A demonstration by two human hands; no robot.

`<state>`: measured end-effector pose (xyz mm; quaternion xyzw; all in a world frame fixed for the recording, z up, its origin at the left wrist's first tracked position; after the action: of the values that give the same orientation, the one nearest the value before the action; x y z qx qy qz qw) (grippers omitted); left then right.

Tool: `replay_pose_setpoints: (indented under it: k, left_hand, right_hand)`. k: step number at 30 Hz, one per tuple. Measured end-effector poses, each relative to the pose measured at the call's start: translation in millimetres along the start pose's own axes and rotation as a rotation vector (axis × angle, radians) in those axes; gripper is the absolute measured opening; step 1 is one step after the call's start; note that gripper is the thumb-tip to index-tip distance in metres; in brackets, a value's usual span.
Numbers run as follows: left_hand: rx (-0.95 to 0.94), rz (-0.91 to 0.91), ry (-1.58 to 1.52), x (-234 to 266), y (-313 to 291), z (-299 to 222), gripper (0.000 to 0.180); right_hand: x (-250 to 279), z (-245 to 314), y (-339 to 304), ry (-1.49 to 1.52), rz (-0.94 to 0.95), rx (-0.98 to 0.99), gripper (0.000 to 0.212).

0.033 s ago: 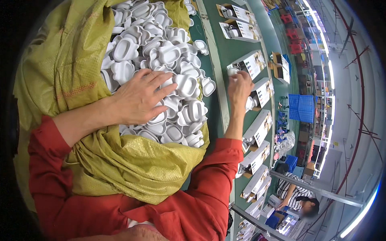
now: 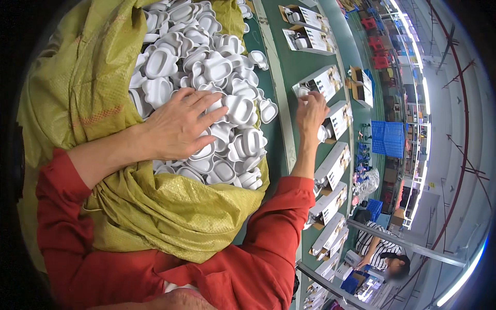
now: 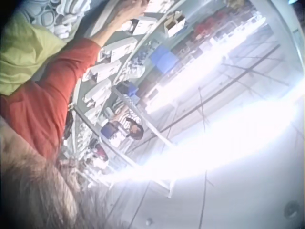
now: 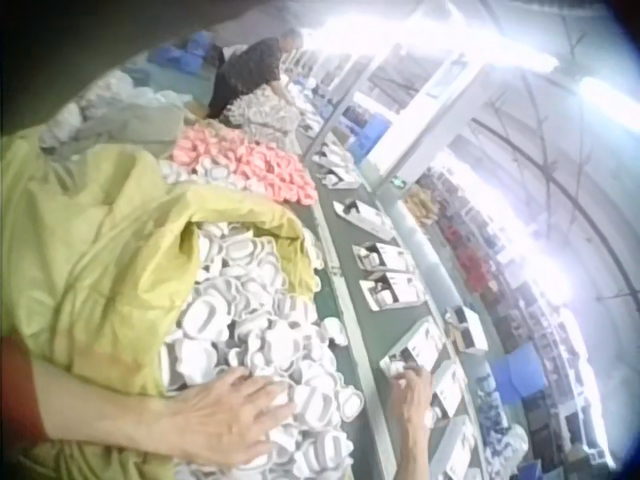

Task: Picking white plastic components from a large yellow bag and placing them into individual product boxes on an assembly line.

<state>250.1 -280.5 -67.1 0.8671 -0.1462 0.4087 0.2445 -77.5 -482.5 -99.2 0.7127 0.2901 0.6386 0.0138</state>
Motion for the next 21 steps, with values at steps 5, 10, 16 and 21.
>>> replay_pose_setpoints:
  k: [5, 10, 16, 21]
  left_hand:
    - [-0.002, -0.004, -0.008, 1.3, 0.0, 0.0, 0.057]
    - [-0.003, -0.009, 0.002, -2.2, 1.9, -0.8, 0.057]
    - [0.005, -0.006, 0.012, 1.8, -0.9, -0.6, 0.057]
    - [-0.002, -0.014, 0.0, -1.4, -1.0, 1.0, 0.056]
  right_hand:
    - [-14.9, -31.2, 13.8, -0.206, 0.013, -0.127, 0.014]
    - [-1.4, -17.0, -1.5, -0.183, -0.25, -0.18, 0.018]
    - [48.2, 62.9, -50.8, 0.702, 0.28, 0.119, 0.024]
    - [33.7, 81.8, -56.3, 0.437, 0.111, 0.151, 0.013]
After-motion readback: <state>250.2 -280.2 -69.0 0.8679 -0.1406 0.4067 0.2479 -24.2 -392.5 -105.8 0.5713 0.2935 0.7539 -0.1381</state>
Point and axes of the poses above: each hand's wrist, its own y-axis towards the middle knuckle, its own x-axis out of the back of the hand, z = x × y, the point moved 2 cm from there along y, towards the middle knuckle, and after that the axes turned 9 degrees about -y, right-handed, at the moved point
